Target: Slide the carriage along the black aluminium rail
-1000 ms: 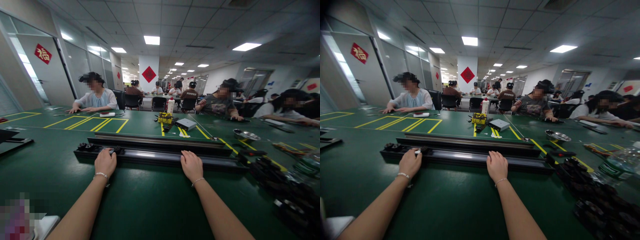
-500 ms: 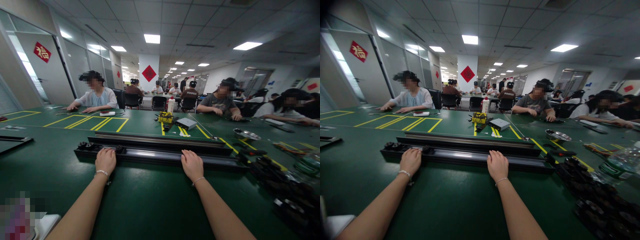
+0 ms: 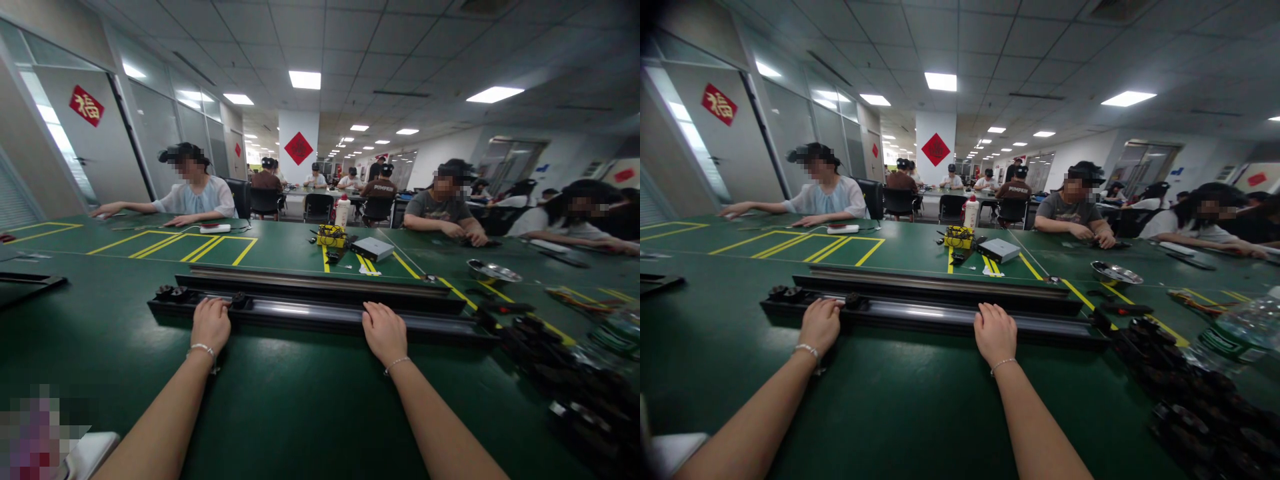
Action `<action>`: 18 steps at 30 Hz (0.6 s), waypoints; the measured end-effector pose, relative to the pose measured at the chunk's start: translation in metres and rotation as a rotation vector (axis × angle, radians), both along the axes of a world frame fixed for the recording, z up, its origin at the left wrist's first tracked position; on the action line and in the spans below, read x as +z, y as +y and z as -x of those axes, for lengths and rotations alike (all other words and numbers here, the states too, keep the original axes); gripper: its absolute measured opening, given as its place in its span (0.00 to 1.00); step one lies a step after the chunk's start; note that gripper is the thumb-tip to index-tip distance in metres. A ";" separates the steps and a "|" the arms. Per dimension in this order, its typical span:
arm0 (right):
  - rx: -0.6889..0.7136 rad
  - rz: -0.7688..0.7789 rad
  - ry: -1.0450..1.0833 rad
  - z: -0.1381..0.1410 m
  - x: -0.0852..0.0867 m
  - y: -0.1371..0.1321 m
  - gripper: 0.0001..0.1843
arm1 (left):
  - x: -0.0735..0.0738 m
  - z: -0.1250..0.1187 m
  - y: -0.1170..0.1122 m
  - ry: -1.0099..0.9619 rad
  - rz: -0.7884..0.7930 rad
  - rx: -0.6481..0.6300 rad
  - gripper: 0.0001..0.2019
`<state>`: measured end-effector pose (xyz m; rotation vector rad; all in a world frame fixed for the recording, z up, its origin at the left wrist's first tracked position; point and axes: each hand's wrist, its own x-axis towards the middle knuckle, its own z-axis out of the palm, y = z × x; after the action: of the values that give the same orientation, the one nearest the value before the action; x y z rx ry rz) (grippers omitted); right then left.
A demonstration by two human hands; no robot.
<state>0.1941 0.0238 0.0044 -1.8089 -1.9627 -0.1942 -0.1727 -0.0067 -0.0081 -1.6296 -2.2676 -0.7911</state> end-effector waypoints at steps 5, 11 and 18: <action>-0.001 0.001 0.009 0.001 0.002 -0.001 0.21 | -0.002 0.002 0.002 0.013 0.007 0.010 0.18; 0.002 -0.002 0.015 0.000 0.001 -0.002 0.21 | -0.004 0.003 0.003 0.012 0.011 0.007 0.18; 0.004 -0.009 0.012 -0.001 0.000 0.000 0.22 | -0.002 0.002 0.002 -0.002 0.005 0.002 0.18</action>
<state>0.1948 0.0238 0.0047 -1.7967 -1.9539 -0.1908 -0.1742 -0.0052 -0.0102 -1.6291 -2.2740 -0.7874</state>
